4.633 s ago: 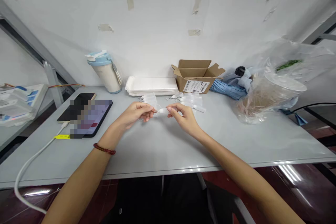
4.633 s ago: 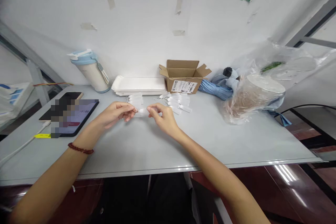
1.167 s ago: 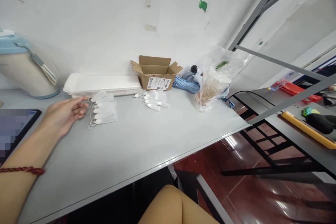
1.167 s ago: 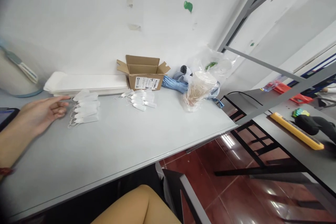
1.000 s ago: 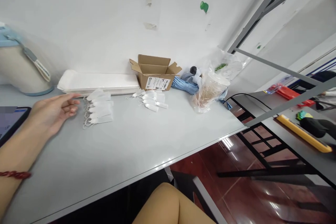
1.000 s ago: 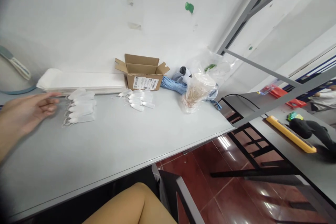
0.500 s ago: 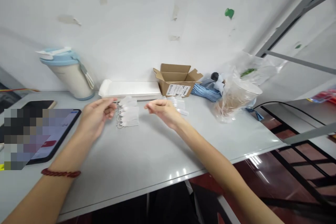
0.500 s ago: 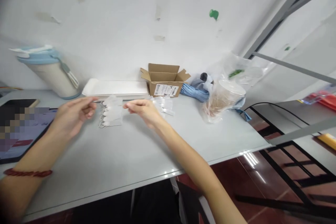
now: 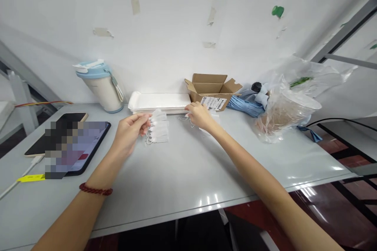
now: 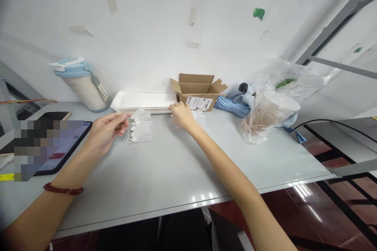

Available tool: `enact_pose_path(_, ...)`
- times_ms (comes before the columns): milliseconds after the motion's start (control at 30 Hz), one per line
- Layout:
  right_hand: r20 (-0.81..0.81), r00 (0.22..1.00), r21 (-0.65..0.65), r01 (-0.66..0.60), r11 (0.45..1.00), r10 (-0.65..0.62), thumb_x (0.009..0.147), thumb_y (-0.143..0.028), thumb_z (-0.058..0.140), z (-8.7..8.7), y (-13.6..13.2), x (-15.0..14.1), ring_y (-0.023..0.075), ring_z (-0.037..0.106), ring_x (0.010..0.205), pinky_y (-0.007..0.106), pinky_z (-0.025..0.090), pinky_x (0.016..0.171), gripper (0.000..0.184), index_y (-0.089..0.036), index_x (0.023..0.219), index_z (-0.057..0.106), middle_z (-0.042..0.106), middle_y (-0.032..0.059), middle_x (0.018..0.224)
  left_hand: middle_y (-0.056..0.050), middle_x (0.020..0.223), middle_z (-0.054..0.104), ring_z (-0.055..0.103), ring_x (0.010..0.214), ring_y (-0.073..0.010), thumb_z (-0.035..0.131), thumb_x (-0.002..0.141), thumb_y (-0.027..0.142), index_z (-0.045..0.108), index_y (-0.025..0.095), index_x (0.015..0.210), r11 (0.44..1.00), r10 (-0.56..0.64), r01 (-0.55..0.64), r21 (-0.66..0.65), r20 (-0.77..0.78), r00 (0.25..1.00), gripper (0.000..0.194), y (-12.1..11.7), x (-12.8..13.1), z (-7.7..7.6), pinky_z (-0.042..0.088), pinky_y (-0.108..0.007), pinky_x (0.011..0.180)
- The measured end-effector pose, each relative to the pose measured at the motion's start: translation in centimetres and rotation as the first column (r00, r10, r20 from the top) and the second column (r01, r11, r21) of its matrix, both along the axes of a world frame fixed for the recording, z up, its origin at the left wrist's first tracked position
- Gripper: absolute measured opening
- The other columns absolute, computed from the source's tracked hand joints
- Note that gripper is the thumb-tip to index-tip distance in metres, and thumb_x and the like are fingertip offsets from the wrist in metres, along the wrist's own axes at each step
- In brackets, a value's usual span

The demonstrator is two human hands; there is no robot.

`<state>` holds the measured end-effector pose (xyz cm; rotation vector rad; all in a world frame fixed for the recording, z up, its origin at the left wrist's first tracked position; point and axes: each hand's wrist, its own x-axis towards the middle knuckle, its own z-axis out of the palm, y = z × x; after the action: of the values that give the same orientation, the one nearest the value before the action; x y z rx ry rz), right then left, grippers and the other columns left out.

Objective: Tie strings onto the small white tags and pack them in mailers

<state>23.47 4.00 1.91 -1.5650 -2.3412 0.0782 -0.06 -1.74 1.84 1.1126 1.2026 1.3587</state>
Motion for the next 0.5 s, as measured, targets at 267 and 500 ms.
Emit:
enact_pose_path(267, 0.337, 0.942, 0.029, -0.012, 1.0, 0.001, 0.077, 0.001, 0.046, -1.1, 0.8, -0.3, 0.029, 0.05, 0.102, 0.041, 0.033, 0.086, 0.03, -0.01, 0.101, 0.061, 0.064, 0.0169, 0.103, 0.001, 0.06, 0.058, 0.043, 0.045, -0.007, 0.067, 0.071, 0.038, 0.067, 0.013, 0.083, 0.994, -0.021, 0.038, 0.098, -0.171, 0.985, 0.028, 0.1, 0.2, -0.6, 0.032, -0.021, 0.045)
enact_pose_path(500, 0.207, 0.978, 0.093, -0.014, 0.996, -0.005, 0.087, -0.009, 0.041, -0.7, -1.2, -0.5, 0.026, 0.049, 0.105, 0.038, 0.035, 0.086, 0.028, -0.01, 0.112, 0.055, 0.059, 0.0179, 0.112, 0.0, 0.059, 0.057, 0.047, 0.048, -0.0096, 0.061, 0.073, 0.038, 0.065, 0.011, 0.084, 0.98, 0.036, 0.033, 0.196, -0.339, 0.94, 0.029, -0.4, 0.3, -0.8, 0.038, -0.022, 0.047)
